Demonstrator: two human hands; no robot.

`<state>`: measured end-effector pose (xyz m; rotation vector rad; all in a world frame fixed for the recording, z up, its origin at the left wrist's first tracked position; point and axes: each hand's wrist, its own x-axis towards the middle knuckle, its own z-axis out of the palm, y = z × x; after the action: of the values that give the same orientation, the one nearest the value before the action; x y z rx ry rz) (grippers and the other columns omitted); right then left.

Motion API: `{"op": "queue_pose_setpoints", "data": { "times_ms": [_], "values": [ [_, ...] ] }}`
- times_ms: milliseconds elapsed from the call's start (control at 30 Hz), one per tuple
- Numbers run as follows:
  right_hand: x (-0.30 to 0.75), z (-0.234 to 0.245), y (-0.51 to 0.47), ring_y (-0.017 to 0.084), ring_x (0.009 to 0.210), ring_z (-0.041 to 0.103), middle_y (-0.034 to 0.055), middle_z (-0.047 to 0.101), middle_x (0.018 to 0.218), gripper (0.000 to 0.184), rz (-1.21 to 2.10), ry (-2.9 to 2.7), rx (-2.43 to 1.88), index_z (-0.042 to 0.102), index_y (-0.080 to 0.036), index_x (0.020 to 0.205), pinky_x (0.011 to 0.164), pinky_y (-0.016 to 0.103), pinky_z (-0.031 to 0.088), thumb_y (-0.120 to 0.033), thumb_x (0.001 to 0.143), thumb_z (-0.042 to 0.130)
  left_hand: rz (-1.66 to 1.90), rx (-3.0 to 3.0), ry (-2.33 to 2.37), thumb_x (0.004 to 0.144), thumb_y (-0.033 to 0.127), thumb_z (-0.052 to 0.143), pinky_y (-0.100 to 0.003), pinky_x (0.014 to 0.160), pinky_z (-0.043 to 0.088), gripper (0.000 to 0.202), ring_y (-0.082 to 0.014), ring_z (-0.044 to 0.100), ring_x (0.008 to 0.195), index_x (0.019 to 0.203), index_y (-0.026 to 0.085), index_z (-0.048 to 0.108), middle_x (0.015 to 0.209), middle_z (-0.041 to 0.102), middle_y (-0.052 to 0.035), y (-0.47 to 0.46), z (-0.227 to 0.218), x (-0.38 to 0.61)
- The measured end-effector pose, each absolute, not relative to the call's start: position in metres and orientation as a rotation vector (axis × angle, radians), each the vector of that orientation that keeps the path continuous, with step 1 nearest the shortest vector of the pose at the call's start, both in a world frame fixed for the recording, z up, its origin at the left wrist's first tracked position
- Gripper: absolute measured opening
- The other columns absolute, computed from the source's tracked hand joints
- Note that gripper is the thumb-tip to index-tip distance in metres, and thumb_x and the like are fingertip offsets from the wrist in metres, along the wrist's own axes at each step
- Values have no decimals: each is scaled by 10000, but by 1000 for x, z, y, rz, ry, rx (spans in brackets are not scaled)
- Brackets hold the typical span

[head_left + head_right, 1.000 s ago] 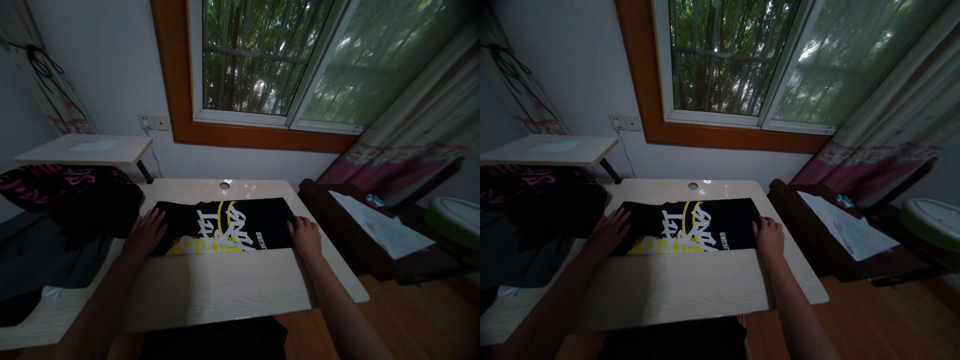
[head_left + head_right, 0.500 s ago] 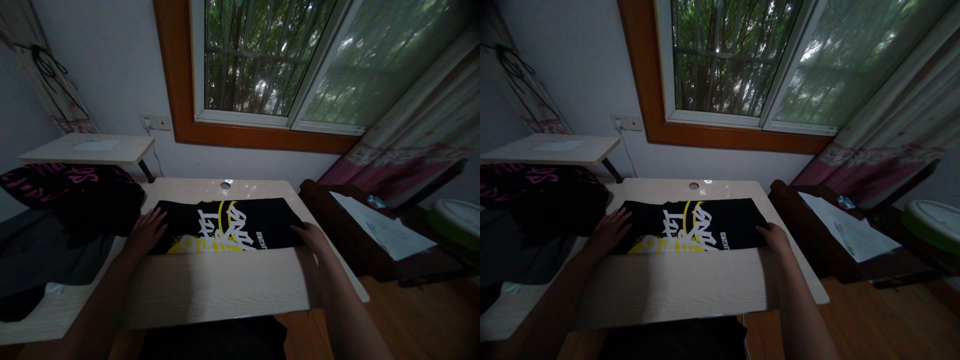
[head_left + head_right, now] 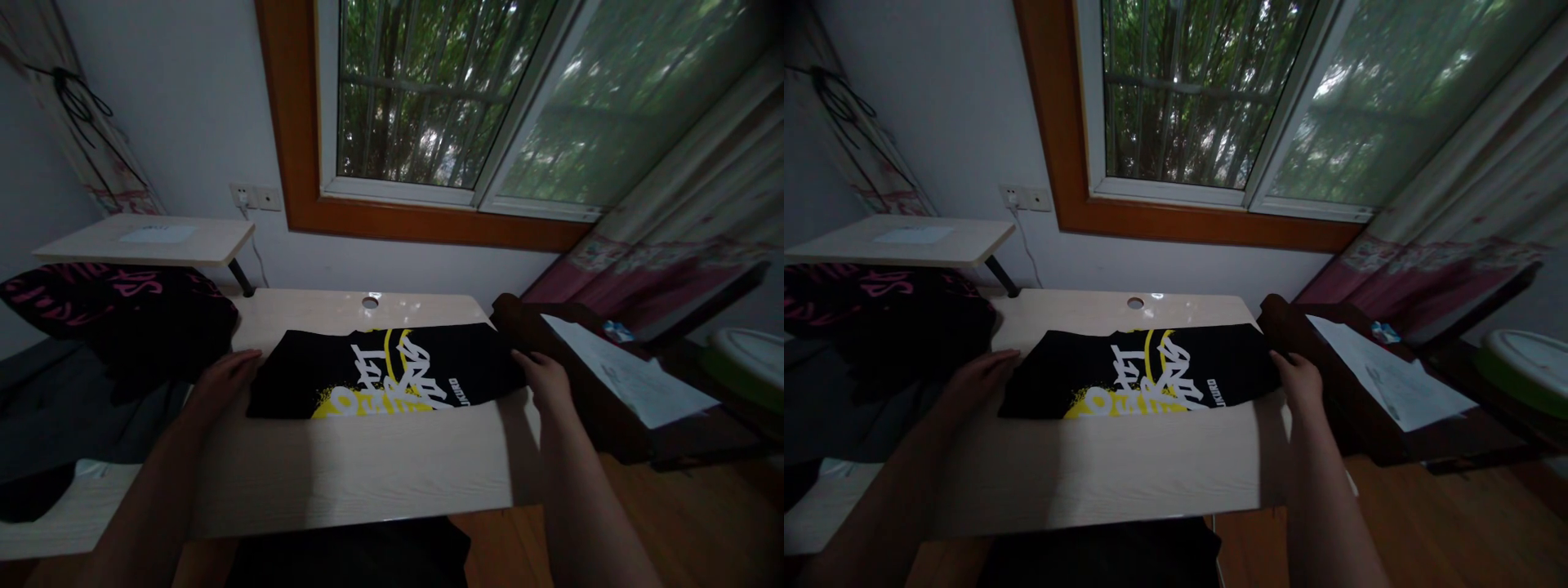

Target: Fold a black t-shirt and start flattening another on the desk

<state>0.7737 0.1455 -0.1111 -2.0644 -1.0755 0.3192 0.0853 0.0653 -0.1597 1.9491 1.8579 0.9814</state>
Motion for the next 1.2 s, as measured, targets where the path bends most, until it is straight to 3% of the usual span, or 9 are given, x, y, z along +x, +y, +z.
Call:
{"op": "queue_pose_setpoints", "data": {
  "times_ms": [167, 367, 500, 633, 733, 900, 1033, 1200],
  "values": [
    [698, -74, 151, 293, 878, 704, 148, 766, 928, 476, 240, -1377, -1965, 770, -109, 1049, 782, 352, 506, -513, 843, 626, 939, 1920, 1916, 953, 562, 441, -414, 1051, 504, 466, -238, 667, 1156, 1175, 269, 727, 1243, 724, -50, 65, -156, 85],
    [537, -39, 144, 291, 952, 704, 132, 769, 1033, 383, 211, -1831, -1564, 779, -177, 1076, 847, 379, 526, -441, 946, 533, 941, 1906, 1892, 935, 579, 451, -408, 1043, 499, 472, -239, 664, 1150, 1141, 262, 735, 1221, 731, -60, 66, -161, 81],
    [440, -31, 107, 239, 1027, 694, 89, 760, 1115, 360, 449, -2206, -1118, 746, -206, 1179, 928, 355, 516, -408, 1011, 501, 930, 1897, 1929, 921, 602, 443, -418, 1055, 490, 496, -246, 655, 1156, 1137, 266, 738, 1219, 731, -60, 65, -159, 79],
    [407, -37, 73, 197, 1022, 699, 52, 765, 1107, 428, 749, -2425, -801, 634, -224, 1360, 912, 310, 520, -452, 1014, 529, 904, 1876, 1940, 934, 560, 428, -411, 1064, 480, 487, -240, 649, 1159, 1157, 249, 729, 1231, 721, -62, 62, -156, 78],
    [426, -51, 78, 193, 1052, 688, 63, 743, 1165, 365, 731, -2388, -926, 658, -218, 1318, 936, 314, 514, -376, 1025, 509, 849, 1878, 1960, 946, 531, 414, -409, 1076, 466, 477, -237, 640, 1177, 1163, 243, 727, 1243, 712, -59, 61, -154, 79],
    [495, -85, 110, 235, 1095, 640, 101, 686, 1174, 330, 360, -2223, -1379, 670, -212, 1271, 995, 359, 486, -285, 972, 549, 823, 1919, 1996, 937, 519, 413, -402, 1056, 478, 467, -242, 647, 1149, 1140, 246, 733, 1209, 718, -54, 63, -152, 84],
    [535, -115, 121, 300, 1084, 634, 168, 632, 1204, 541, 154, -2095, -1695, 514, -176, 1448, 966, 403, 483, -380, 952, 578, 828, 1939, 1987, 927, 507, 418, -413, 1036, 488, 464, -252, 646, 1120, 1117, 227, 736, 1173, 722, -68, 63, -146, 90],
    [547, -135, 122, 293, 1042, 660, 157, 678, 1158, 652, 327, -2074, -1768, 361, -170, 1531, 896, 376, 491, -390, 954, 572, 843, 1951, 1974, 937, 485, 420, -421, 1039, 483, 437, -247, 637, 1128, 1108, 230, 731, 1173, 721, -62, 60, -141, 94]
  ]
}}
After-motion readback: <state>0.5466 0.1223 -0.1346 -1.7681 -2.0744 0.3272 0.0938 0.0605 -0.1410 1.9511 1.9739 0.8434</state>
